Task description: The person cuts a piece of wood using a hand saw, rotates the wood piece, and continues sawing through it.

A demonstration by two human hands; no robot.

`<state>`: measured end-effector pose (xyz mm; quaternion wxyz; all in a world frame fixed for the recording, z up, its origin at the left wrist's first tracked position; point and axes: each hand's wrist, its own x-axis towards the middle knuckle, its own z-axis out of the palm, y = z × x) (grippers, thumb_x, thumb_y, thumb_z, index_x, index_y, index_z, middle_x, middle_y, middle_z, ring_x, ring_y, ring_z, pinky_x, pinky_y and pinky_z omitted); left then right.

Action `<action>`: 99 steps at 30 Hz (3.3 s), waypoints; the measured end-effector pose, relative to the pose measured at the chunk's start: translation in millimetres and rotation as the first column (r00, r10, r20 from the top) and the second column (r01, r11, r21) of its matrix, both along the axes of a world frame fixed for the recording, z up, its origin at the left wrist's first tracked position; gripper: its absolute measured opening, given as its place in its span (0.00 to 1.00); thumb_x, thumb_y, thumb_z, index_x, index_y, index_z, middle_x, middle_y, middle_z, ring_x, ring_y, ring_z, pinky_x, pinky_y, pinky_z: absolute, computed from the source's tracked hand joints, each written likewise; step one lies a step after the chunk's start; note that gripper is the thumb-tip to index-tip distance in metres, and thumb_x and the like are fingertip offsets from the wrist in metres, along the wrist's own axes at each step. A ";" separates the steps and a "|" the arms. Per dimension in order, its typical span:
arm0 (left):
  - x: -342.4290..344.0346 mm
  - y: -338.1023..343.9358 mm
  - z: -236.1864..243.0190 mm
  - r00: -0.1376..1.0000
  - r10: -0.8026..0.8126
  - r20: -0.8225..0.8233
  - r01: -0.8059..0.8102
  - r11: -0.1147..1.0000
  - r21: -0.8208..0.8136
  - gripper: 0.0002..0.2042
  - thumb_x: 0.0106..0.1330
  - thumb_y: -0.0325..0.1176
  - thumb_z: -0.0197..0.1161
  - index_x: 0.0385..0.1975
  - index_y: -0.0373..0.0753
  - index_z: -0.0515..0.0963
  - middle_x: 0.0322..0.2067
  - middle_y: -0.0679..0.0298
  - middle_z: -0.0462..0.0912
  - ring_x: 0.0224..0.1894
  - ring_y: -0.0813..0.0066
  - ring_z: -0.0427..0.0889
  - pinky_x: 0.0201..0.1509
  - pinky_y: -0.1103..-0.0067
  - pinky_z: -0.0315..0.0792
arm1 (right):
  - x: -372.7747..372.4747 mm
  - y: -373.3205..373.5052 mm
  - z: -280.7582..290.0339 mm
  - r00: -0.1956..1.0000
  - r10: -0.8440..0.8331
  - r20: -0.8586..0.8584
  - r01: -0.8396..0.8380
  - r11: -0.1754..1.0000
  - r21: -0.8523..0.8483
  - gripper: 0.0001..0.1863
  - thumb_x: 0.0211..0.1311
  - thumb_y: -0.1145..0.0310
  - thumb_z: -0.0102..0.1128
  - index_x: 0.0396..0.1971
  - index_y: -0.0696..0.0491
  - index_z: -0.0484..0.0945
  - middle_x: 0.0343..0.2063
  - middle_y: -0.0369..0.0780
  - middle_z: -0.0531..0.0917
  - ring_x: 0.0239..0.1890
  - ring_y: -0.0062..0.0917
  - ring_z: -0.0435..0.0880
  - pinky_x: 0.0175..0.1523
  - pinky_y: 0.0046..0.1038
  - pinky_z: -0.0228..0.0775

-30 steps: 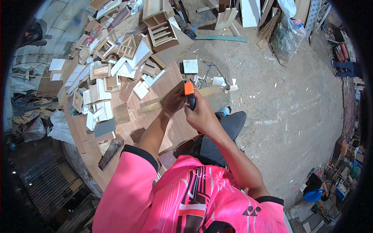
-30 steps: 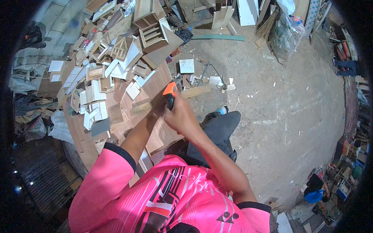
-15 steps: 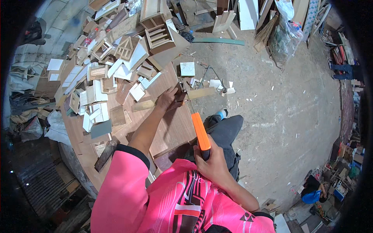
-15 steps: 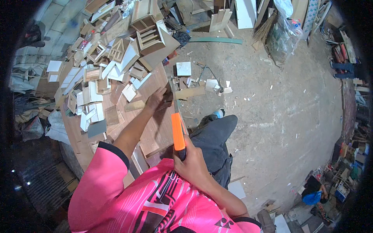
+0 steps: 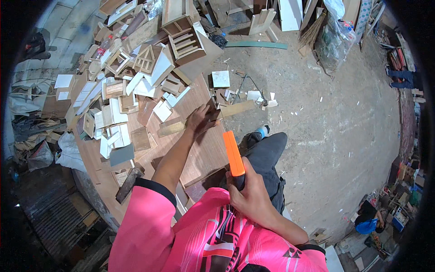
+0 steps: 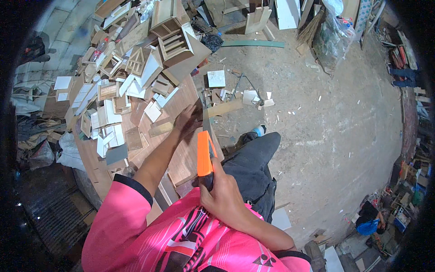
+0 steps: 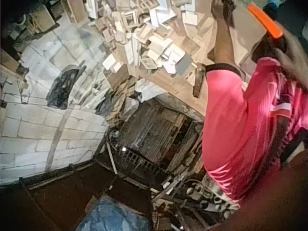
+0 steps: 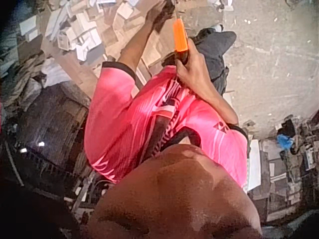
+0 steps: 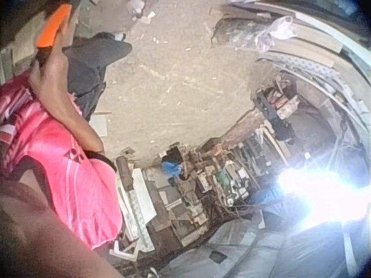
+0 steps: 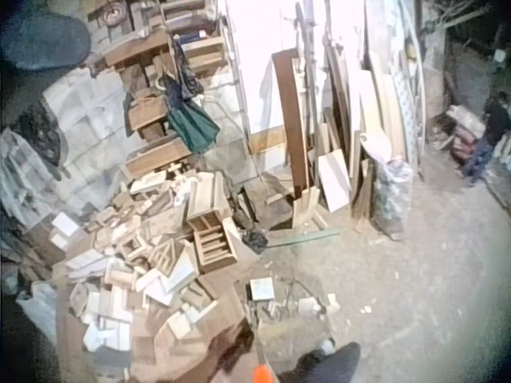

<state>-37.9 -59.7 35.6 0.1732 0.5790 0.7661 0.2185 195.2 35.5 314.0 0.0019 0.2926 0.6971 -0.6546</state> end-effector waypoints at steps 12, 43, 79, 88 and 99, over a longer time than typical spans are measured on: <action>-8.1 -20.0 -71.3 0.945 -0.104 -0.310 0.121 0.992 0.036 0.19 0.49 0.42 0.71 0.41 0.46 0.81 0.43 0.62 0.75 0.49 0.58 0.72 0.51 0.68 0.73 | -58.0 -9.3 -107.9 0.999 0.017 -0.051 -0.004 0.970 0.242 0.19 0.48 0.79 0.56 0.43 0.60 0.68 0.24 0.59 0.76 0.31 0.57 0.76 0.35 0.48 0.68; 4.2 7.0 -8.1 0.855 0.271 0.442 -0.243 0.963 -0.121 0.23 0.46 0.43 0.72 0.44 0.45 0.79 0.42 0.65 0.76 0.44 0.64 0.76 0.47 0.69 0.74 | -25.2 13.9 -21.3 0.998 -0.068 -0.012 0.068 0.998 -0.011 0.07 0.52 0.79 0.52 0.33 0.59 0.68 0.20 0.40 0.71 0.24 0.21 0.70 0.32 0.27 0.66; -0.1 15.6 -31.2 0.914 -0.142 -0.381 0.214 0.965 0.153 0.20 0.45 0.43 0.72 0.40 0.46 0.81 0.41 0.62 0.76 0.45 0.60 0.75 0.49 0.70 0.74 | -59.7 20.0 -139.9 0.991 -0.112 -0.073 0.125 0.971 0.205 0.07 0.50 0.79 0.53 0.31 0.61 0.70 0.15 0.43 0.71 0.20 0.26 0.71 0.29 0.30 0.65; 1.9 0.2 1.7 0.990 0.082 0.112 -0.093 0.991 0.097 0.25 0.45 0.42 0.72 0.47 0.45 0.78 0.42 0.61 0.76 0.45 0.60 0.75 0.49 0.69 0.74 | -19.7 7.5 -40.5 0.991 -0.128 0.041 0.131 0.988 -0.083 0.16 0.47 0.80 0.53 0.41 0.60 0.72 0.22 0.56 0.75 0.29 0.52 0.79 0.34 0.38 0.70; 2.5 3.2 -12.5 0.975 -0.014 -0.223 0.059 0.979 0.193 0.24 0.45 0.40 0.71 0.45 0.43 0.78 0.40 0.62 0.77 0.47 0.61 0.74 0.48 0.68 0.74 | -37.3 6.0 -66.1 0.995 -0.066 -0.072 0.076 0.986 0.148 0.08 0.50 0.78 0.54 0.32 0.60 0.70 0.18 0.47 0.71 0.22 0.31 0.72 0.32 0.32 0.67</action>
